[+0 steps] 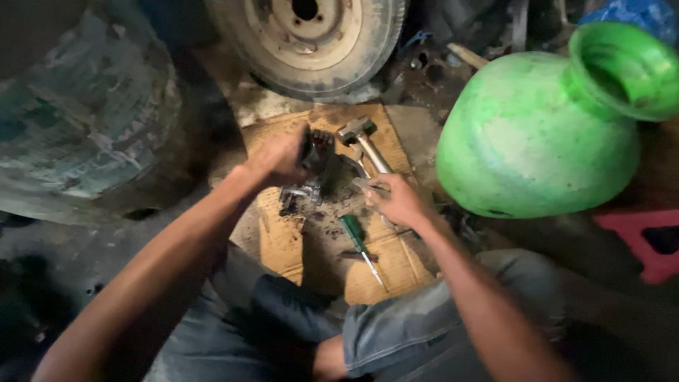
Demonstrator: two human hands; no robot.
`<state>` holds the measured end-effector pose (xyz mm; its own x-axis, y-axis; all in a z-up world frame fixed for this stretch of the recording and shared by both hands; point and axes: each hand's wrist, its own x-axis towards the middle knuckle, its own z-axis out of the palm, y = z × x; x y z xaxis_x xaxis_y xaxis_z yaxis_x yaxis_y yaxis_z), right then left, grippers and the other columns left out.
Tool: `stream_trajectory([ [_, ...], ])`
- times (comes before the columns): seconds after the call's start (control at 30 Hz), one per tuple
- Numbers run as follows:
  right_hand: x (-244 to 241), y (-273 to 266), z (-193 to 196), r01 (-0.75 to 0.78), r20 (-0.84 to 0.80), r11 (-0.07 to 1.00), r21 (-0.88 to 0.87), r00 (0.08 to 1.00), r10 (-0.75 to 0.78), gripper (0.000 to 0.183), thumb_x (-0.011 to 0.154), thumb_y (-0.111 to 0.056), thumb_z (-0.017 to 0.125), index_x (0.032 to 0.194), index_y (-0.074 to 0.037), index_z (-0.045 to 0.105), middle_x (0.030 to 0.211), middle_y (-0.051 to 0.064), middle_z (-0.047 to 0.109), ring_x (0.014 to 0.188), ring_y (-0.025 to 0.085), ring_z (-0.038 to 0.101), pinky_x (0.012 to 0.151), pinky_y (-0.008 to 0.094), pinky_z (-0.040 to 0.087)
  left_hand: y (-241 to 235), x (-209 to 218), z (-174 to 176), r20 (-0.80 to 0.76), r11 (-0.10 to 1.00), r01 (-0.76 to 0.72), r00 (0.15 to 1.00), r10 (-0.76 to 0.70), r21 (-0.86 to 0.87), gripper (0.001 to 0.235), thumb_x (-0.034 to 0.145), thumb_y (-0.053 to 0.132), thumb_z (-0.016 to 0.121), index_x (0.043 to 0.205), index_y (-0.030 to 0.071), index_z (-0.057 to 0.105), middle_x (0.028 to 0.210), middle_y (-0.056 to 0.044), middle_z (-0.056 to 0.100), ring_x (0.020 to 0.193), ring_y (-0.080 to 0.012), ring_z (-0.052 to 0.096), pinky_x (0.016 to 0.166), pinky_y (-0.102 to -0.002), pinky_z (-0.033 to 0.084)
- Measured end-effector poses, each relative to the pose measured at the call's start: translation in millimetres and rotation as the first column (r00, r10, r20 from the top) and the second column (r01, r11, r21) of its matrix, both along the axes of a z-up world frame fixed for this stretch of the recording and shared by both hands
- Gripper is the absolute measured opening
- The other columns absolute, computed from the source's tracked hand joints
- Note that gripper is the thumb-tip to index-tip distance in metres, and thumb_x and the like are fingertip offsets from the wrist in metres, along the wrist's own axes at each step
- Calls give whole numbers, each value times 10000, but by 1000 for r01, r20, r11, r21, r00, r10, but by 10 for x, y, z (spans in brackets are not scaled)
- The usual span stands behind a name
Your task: The person sits on the floor and uses a screwdriver to scrape and clean the fins of a metal engine cylinder head. They rotate the part to access different sides and continue scraping away grime from the cooling fins.
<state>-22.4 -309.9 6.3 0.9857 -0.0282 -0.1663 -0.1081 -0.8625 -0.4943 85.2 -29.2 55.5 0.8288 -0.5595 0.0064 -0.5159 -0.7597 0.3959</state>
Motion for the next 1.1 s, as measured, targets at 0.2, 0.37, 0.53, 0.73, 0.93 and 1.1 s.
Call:
stream_trajectory([
  [0.2,45,-83,54,14,65,997,77,998,-19,331,860,-403,753,1138,-225,751,940,97,770,857,282,742,775,428,565,95,205,30,-134,999,-6,991,12,45,355,734,163,682,1055,20,632,905,-218,711,817,-364,691,748,-494,566],
  [0.37,78,-23,173,51,-30,998,48,998,-50,322,853,-383,741,1155,-275,754,956,100,775,874,265,747,781,421,563,141,377,854,-145,957,289,945,-291,-41,261,851,228,672,1028,43,621,801,-224,664,720,-349,666,713,-461,579],
  [0.53,96,3,199,27,-50,1000,14,998,-27,360,824,-314,740,1182,-275,754,957,136,790,905,294,747,805,429,561,-222,148,893,7,889,98,994,-112,448,264,745,219,703,984,113,734,982,-160,750,912,-344,714,818,-476,577],
  [0.73,66,-78,96,-104,200,993,56,976,90,329,815,-342,794,1105,-188,788,1039,117,777,896,265,740,785,412,565,97,358,-4,-12,931,74,997,-75,357,289,741,238,719,997,102,721,988,-199,724,967,-398,705,822,-487,576],
  [0.93,132,66,135,14,-156,998,-58,987,-23,350,899,-356,698,1239,-276,715,945,67,784,752,233,744,661,414,576,576,474,-115,97,978,52,993,-73,204,126,900,165,605,951,118,711,937,-201,722,885,-380,722,747,-472,588],
  [1.1,109,92,233,-37,-49,999,12,998,37,348,862,-353,729,1200,-272,733,865,60,777,717,220,731,654,385,569,519,559,158,136,947,81,982,-129,312,79,822,135,639,867,110,699,849,-173,707,802,-367,714,686,-460,590],
])
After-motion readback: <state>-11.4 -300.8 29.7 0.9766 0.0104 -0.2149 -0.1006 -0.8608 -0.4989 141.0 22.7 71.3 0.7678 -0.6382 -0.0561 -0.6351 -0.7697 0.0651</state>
